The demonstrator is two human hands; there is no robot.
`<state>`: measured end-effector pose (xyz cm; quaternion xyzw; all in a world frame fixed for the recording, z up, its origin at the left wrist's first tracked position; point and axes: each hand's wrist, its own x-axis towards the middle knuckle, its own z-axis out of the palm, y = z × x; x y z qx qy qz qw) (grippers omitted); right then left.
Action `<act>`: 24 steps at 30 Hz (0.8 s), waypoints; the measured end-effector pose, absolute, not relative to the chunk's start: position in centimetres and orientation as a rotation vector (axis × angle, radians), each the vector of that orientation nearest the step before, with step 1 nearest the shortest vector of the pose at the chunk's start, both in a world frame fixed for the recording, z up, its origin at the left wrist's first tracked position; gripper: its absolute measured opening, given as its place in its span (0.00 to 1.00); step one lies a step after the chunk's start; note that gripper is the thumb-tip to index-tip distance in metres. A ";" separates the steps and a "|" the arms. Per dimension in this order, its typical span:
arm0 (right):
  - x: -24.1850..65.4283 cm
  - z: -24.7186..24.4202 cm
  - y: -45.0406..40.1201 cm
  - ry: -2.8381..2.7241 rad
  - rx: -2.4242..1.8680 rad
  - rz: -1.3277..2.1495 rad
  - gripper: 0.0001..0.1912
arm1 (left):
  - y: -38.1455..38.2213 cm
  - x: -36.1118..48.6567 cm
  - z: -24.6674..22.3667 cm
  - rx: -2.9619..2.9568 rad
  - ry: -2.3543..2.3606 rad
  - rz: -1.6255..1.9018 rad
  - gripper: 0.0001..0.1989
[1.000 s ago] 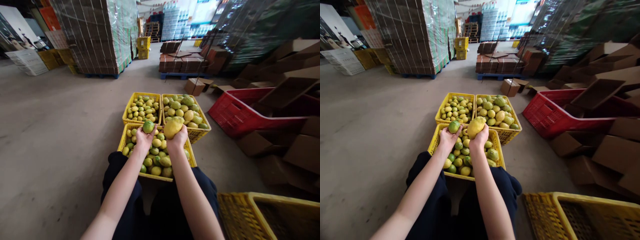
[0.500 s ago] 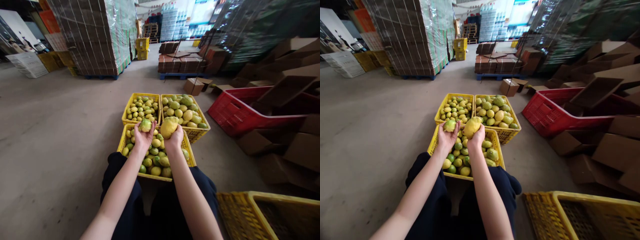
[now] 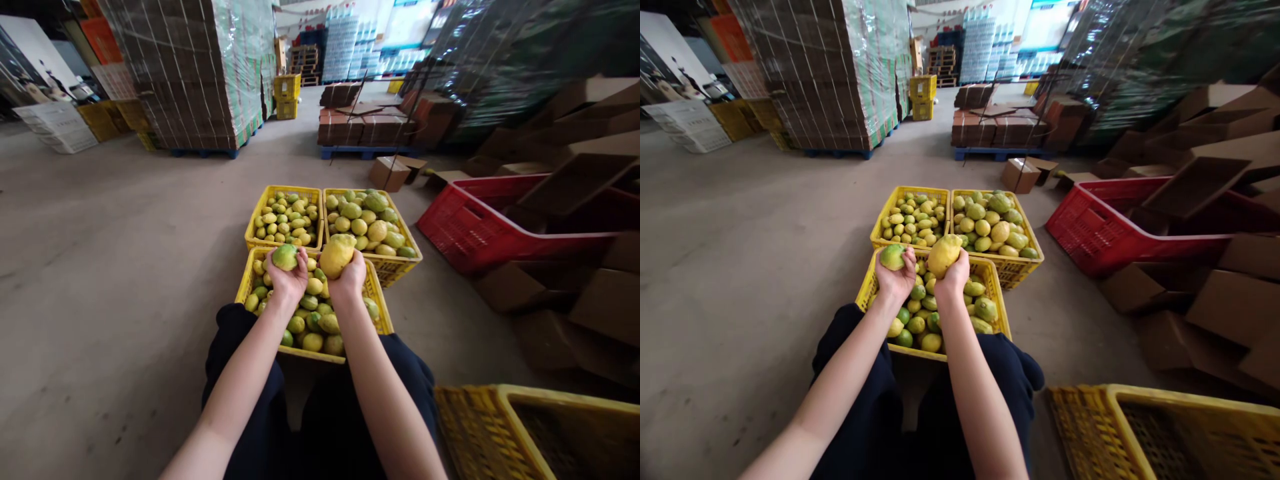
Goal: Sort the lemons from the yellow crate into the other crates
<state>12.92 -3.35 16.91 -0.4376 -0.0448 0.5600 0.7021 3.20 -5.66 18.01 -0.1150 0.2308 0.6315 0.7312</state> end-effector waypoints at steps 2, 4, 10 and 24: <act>12.9 16.9 -3.3 -0.103 -0.980 1.255 0.09 | -5.7 3.2 17.8 -0.248 0.502 1.396 0.21; 12.8 16.8 -3.3 -0.107 -0.989 1.262 0.10 | -5.8 3.1 17.6 -0.235 0.510 1.396 0.23; 12.8 16.1 -3.0 -0.135 -1.003 1.252 0.10 | -5.8 3.2 17.3 -0.079 0.458 1.474 0.24; 12.7 16.6 -3.2 -0.134 -0.998 1.266 0.10 | -4.9 3.8 16.8 -0.018 0.522 1.539 0.20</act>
